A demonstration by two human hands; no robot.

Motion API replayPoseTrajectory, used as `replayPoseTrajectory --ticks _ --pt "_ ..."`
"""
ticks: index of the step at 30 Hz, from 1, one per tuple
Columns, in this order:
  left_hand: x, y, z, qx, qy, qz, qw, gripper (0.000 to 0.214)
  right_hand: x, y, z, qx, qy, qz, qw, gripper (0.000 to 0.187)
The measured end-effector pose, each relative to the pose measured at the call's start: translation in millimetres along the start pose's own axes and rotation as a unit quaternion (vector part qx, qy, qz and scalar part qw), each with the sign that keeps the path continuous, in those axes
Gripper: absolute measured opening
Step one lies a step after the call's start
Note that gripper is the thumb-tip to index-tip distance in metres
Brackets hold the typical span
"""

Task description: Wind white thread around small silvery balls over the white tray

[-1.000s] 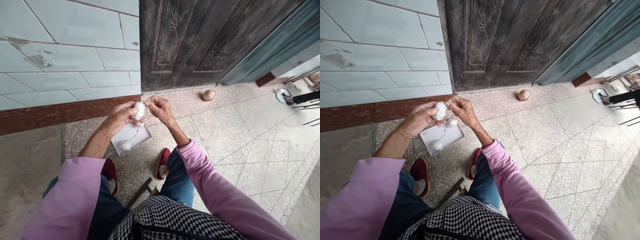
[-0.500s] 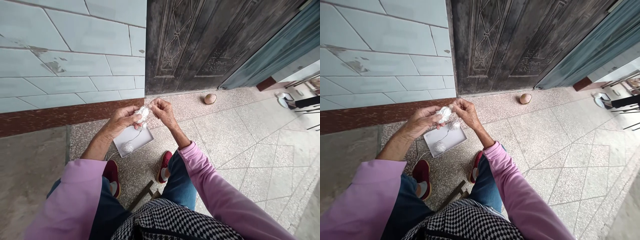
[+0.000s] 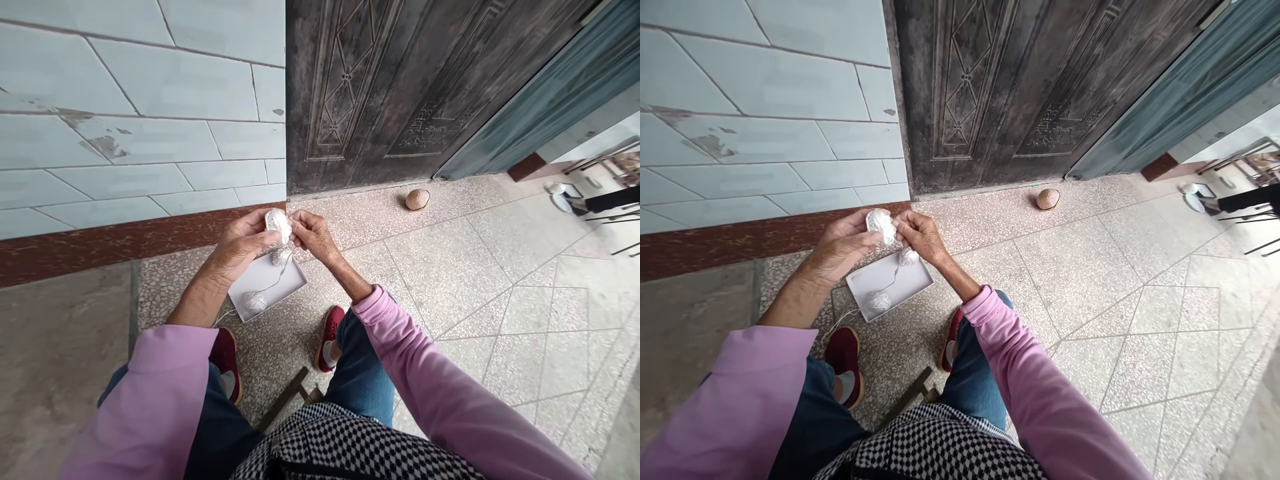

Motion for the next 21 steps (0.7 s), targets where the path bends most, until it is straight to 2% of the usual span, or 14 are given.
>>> replayPoseTrajectory --ticks 5,10,15,18,21 --pt "-17.2 3 -3 0.032 0.000 0.051 0.998 0.063 10 -1 2 -0.008 -0.060 -0.024 0.998 0.066" --pt "-36.0 7 -5 0.080 -0.005 0.120 0.990 0.064 23 -10 1 -0.006 -0.179 -0.073 0.981 0.056" --pt "-54.3 8 -5 0.089 0.077 0.166 0.979 0.067 39 -20 -7 -0.026 -0.215 -0.136 0.967 0.058" --pt "-51.7 6 -3 0.064 0.133 0.144 0.978 0.067 33 -21 -18 -0.032 -0.178 -0.122 0.976 0.061" --pt "-34.8 0 -1 0.033 0.137 0.073 0.987 0.063 17 -20 -30 -0.030 -0.160 -0.069 0.984 0.062"
Point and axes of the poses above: each hand's wrist, its own y-axis towards the middle knuckle, its own x-axis out of the palm, z = x × y, the point moved 8 cm from there along y, towards the middle knuckle, and after that the axes turned 9 degrees about -z, right-handed, at the moved point
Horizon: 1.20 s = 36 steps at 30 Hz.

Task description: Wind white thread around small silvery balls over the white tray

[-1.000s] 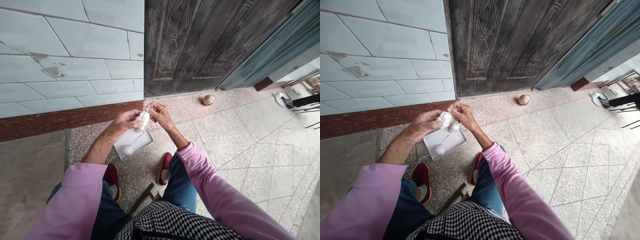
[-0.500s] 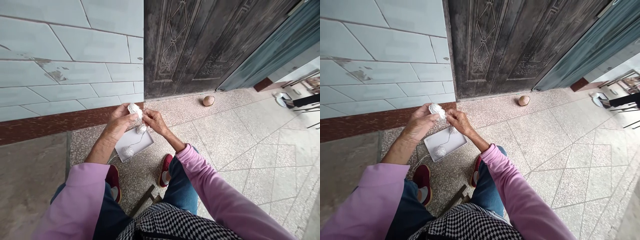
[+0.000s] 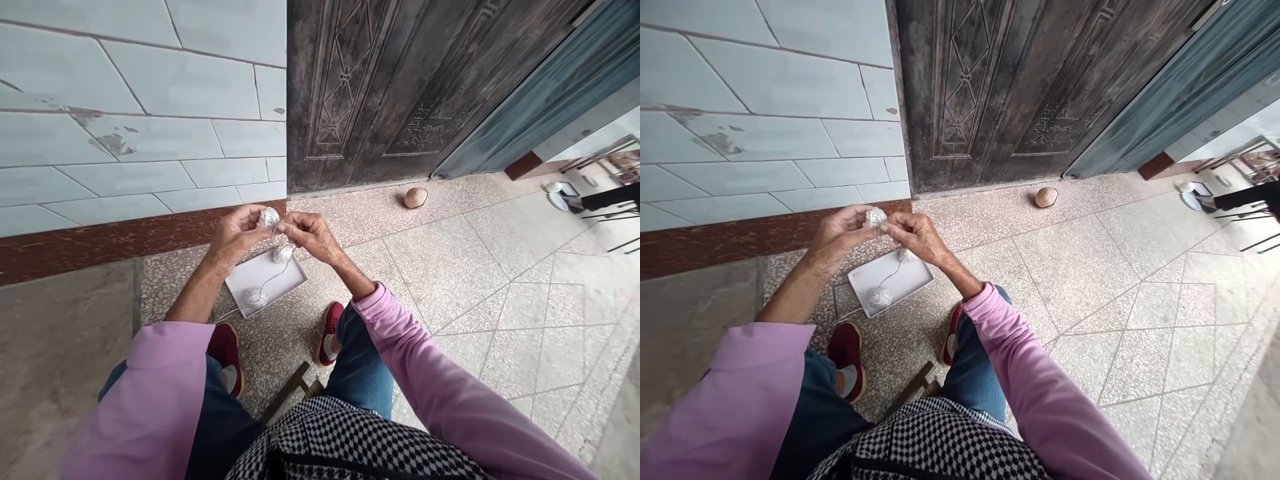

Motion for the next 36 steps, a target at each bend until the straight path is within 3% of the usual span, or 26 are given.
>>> replayPoseTrajectory --ticks 5,11,22,27,32,36 --pt "25.0 -11 4 -0.043 -0.080 -0.101 0.991 0.048 -22 -2 -4 0.003 -0.003 0.070 0.998 0.072" --pt "33.2 -10 -1 -0.068 -0.150 -0.144 0.976 0.044 -25 -4 -7 -0.004 -0.009 0.086 0.996 0.061" --pt "29.8 -1 -21 -0.073 -0.253 -0.067 0.962 0.040 -28 -1 5 -0.042 0.029 0.051 0.997 0.031" --pt "26.9 2 -25 -0.073 -0.280 -0.071 0.955 0.060 -31 -3 8 -0.010 0.020 0.060 0.998 0.029" --pt "27.2 -3 -18 -0.060 -0.260 -0.076 0.961 0.061 -27 -3 7 0.011 -0.017 0.056 0.998 0.030" --pt "27.4 -9 -9 -0.062 -0.209 -0.064 0.974 0.056 -23 -3 9 0.021 -0.027 0.056 0.998 0.018"
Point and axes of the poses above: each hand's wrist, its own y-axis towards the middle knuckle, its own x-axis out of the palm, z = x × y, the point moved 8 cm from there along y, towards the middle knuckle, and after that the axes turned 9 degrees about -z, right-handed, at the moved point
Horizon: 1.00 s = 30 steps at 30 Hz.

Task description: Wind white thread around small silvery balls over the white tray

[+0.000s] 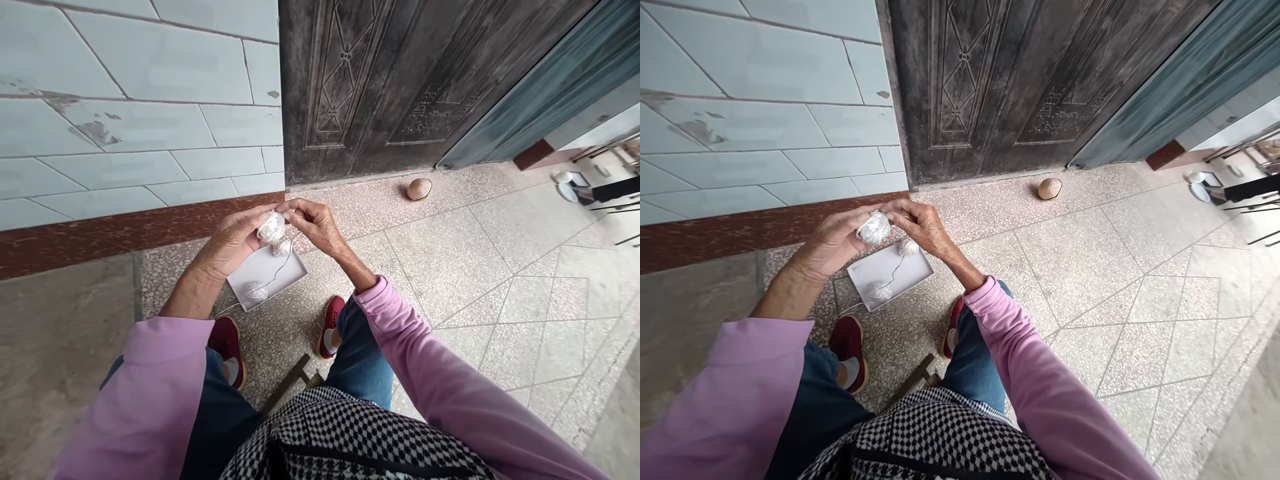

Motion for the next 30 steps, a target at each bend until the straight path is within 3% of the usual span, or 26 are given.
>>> replayPoseTrajectory --ticks 4,9,12,20,23,27,30 --pt "0.4 -3 2 -0.020 0.060 -0.006 0.998 0.054 3 1 4 0.023 0.025 -0.001 0.999 0.016" --pt "-1.2 -7 2 -0.026 0.089 0.008 0.996 0.072 21 4 2 0.019 0.072 -0.078 0.994 0.042" --pt "-1.5 -8 1 -0.027 0.083 0.017 0.996 0.077 25 3 3 0.038 0.091 -0.088 0.991 0.048" --pt "-6.9 -8 -12 -0.072 0.155 -0.019 0.985 0.047 19 4 -1 0.084 0.130 -0.046 0.987 0.048" --pt "-7.0 -8 -9 -0.049 0.114 -0.008 0.992 0.052 17 8 5 0.066 0.133 -0.041 0.988 0.044" --pt "-19.7 -7 5 0.005 0.035 0.053 0.998 0.059 7 13 25 0.031 0.119 -0.035 0.992 0.039" --pt "-35.0 -7 19 0.048 0.026 0.087 0.995 0.054 3 12 34 0.005 0.011 -0.069 0.998 0.031"
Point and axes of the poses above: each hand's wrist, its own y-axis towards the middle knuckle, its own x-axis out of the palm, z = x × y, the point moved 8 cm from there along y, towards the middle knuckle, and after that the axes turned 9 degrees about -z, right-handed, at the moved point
